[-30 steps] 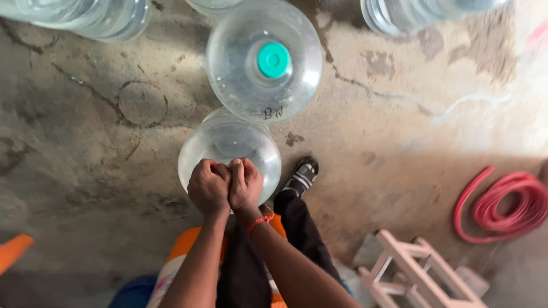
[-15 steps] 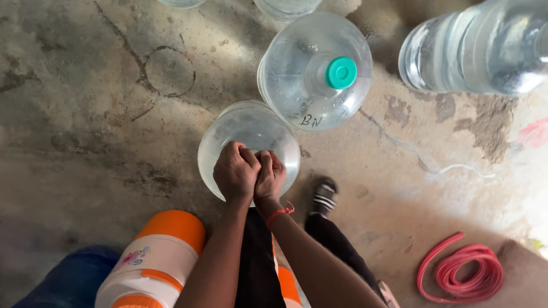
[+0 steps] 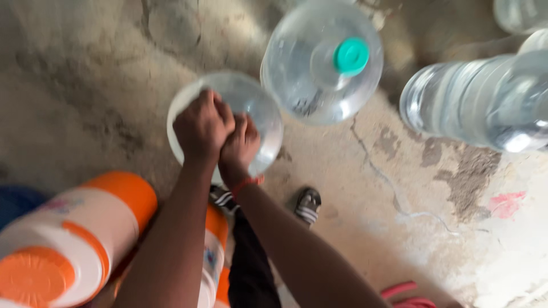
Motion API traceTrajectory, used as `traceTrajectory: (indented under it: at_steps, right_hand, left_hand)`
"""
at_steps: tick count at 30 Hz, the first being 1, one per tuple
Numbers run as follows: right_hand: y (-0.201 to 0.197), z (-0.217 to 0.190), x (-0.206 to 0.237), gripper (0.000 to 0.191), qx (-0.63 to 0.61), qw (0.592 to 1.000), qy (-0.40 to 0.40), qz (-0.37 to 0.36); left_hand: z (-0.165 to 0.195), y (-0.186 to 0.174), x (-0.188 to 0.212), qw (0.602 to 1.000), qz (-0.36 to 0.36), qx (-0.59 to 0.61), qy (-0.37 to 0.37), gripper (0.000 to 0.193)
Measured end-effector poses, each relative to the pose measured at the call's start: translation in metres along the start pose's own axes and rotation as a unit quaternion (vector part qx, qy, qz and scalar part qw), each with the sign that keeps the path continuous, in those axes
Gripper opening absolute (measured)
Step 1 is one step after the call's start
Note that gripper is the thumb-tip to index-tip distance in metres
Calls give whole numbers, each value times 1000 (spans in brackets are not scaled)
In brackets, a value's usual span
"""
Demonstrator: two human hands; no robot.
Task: The person caps empty 20-liter water jugs with teal plastic caps, pressing each cap onto a jug mouth by hand and moving capped jugs aside. They then carry one capped jug outside across the concrete yard and return to handle a yellow hose near a large water tank.
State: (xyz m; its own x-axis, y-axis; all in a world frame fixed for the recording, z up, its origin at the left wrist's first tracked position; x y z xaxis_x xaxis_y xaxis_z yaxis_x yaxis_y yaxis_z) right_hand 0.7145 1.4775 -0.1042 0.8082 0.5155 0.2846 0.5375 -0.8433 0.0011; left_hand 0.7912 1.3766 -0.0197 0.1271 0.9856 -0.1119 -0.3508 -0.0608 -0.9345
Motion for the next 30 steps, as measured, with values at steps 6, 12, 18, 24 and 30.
traceTrajectory:
  at_steps: [6, 12, 18, 24, 30]
  right_hand:
    - [-5, 0, 4, 59, 82, 996, 40, -14]
    - [-8, -11, 4, 65, 158, 986, 36, -29]
    - [-5, -20, 4, 71, 246, 965, 16, -87]
    - [-4, -36, 9, 68, 325, 936, -40, -129]
    - [-24, -34, 31, 55, 336, 936, -20, -106]
  left_hand:
    - [0, -16, 1, 999, 37, 20, -30, 10]
    - [6, -40, 2, 994, 91, 45, -39, 9]
    - [1, -57, 4, 987, 108, 73, -89, 13]
    - [-6, -70, 13, 985, 103, 64, -120, 19]
    - [-44, -30, 46, 928, -164, 103, -319, 30]
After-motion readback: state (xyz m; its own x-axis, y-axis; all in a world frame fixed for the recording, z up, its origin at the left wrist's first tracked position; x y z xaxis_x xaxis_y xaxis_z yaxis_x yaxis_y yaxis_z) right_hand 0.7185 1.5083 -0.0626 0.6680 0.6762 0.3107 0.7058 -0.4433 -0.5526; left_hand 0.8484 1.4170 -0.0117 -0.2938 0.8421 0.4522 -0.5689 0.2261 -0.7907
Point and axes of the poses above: each hand's wrist, its own x-axis away from the middle knuckle, its own y-axis out of the palm, z = x × y, the point moved 10 cm from there along -x, towards the middle knuckle, and after that the axes turned 13 degrees about -y, right-handed, at the moved point
